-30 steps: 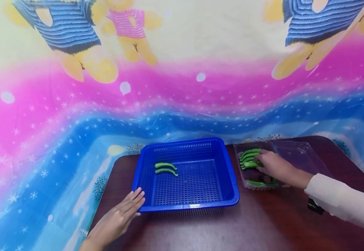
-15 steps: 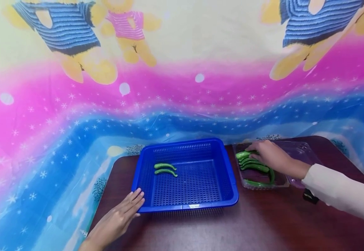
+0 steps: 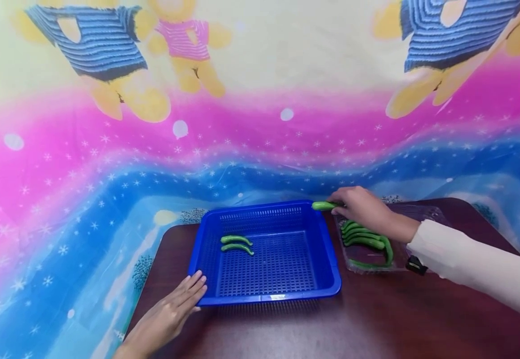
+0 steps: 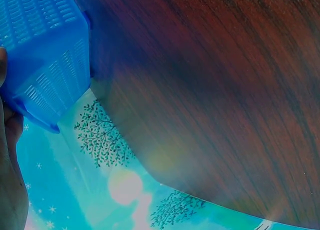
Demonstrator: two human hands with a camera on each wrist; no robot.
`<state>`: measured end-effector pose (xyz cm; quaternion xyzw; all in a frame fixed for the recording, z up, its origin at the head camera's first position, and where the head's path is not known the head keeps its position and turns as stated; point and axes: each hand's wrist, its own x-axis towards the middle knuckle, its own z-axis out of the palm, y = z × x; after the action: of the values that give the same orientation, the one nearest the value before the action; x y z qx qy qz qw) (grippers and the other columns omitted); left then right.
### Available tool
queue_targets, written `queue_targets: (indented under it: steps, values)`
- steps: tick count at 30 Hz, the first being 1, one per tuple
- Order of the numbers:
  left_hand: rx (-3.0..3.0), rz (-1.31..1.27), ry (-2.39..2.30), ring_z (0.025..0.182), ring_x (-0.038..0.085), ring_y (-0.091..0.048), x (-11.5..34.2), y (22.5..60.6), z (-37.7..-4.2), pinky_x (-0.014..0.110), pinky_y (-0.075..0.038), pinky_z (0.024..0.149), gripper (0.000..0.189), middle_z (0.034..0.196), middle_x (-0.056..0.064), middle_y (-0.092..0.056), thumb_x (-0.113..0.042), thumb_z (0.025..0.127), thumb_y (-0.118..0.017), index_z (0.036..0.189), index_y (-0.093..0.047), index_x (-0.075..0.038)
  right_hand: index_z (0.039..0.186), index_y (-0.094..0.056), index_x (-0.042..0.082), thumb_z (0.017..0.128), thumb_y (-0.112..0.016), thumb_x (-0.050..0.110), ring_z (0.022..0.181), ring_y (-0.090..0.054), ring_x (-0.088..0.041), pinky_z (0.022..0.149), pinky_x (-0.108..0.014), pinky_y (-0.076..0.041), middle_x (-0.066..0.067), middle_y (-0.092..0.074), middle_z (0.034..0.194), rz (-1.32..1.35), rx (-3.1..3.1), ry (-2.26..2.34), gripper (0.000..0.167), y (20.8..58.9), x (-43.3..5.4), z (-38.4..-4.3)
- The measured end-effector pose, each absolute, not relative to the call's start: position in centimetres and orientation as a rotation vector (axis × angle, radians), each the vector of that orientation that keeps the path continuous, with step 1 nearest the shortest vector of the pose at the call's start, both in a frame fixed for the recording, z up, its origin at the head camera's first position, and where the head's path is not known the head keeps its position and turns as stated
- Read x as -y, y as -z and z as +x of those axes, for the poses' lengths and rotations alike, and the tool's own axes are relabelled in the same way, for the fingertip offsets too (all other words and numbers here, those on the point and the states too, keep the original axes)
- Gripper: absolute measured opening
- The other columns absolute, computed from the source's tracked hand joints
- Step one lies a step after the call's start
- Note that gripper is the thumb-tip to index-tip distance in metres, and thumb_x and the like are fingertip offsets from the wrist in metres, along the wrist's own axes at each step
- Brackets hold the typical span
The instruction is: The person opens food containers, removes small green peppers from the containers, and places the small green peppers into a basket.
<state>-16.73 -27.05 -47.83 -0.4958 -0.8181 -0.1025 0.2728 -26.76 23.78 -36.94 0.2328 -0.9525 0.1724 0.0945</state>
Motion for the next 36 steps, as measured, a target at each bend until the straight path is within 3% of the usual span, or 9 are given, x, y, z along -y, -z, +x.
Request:
queue_targets:
  steps: [3,5,10,14,21,30,36]
  values:
    - [2.218,-1.337,0.272,0.139,0.031,-0.056,27.0,47.8,-16.7,0.030,-0.028,0.128,0.043,0.147,0.019,-0.058,-0.025,0.113,-0.039,0.141,-0.060,0.000,0.114,-0.076,0.004,0.091,-0.078,0.009,0.069,-0.063,-0.008,0.057,-0.025,-0.052,-0.010,-0.076,0.102,0.700,2.847,-0.555,0.024,36.6,-22.6,-26.7]
    - [2.230,-1.339,0.268,0.138,0.033,-0.057,27.0,47.7,-16.7,0.030,-0.027,0.129,0.043,0.147,0.019,-0.058,-0.025,0.113,-0.038,0.141,-0.060,0.000,0.114,-0.076,0.004,0.092,-0.077,0.009,0.073,-0.066,-0.009,0.060,-0.025,-0.055,-0.009,-0.077,0.103,0.718,2.848,-0.563,0.023,36.4,-21.9,-26.7]
    - [2.237,-1.338,0.252,0.134,0.035,-0.060,27.0,47.6,-16.8,0.029,-0.027,0.129,0.044,0.145,0.021,-0.060,-0.025,0.113,-0.037,0.141,-0.060,0.000,0.114,-0.077,0.005,0.090,-0.078,0.008,0.091,-0.074,-0.020,0.079,-0.038,-0.065,-0.010,-0.077,0.109,0.784,2.821,-0.511,0.024,36.4,-19.9,-27.0]
    - [2.251,-1.331,0.253,0.139,0.032,-0.055,27.0,47.6,-16.7,0.029,-0.026,0.129,0.044,0.148,0.020,-0.057,-0.025,0.113,-0.037,0.142,-0.060,0.000,0.112,-0.078,0.006,0.089,-0.080,0.008,0.095,-0.074,-0.021,0.082,-0.040,-0.065,-0.009,-0.078,0.109,0.827,2.803,-0.511,0.023,36.4,-18.3,-27.5]
    - [2.227,-1.362,0.262,0.150,0.027,-0.042,27.0,47.7,-16.6,0.028,-0.023,0.129,0.044,0.147,0.023,-0.057,-0.024,0.113,-0.038,0.142,-0.057,0.003,0.113,-0.078,0.008,0.091,-0.079,0.013,0.091,-0.074,-0.015,0.076,-0.032,-0.065,-0.005,-0.078,0.106,0.873,2.804,-0.549,0.023,36.5,-15.3,-28.1]
    - [2.214,-1.378,0.264,0.151,0.027,-0.040,27.1,47.7,-16.6,0.028,-0.023,0.130,0.044,0.157,0.017,-0.046,-0.022,0.113,-0.039,0.143,-0.057,0.004,0.110,-0.079,0.012,0.093,-0.077,0.016,0.082,-0.069,-0.006,0.071,-0.026,-0.061,-0.001,-0.078,0.102,0.926,2.803,-0.596,0.018,36.4,-11.8,-29.0]
    - [2.218,-1.368,0.262,0.151,0.026,-0.041,26.9,47.8,-16.7,0.028,-0.024,0.129,0.044,0.150,0.023,-0.054,-0.023,0.113,-0.038,0.142,-0.058,0.004,0.099,-0.078,0.012,0.093,-0.076,0.013,0.064,-0.056,-0.003,0.061,-0.023,-0.049,0.001,-0.074,0.088,0.984,2.829,-0.644,0.006,36.5,-9.6,-29.4]
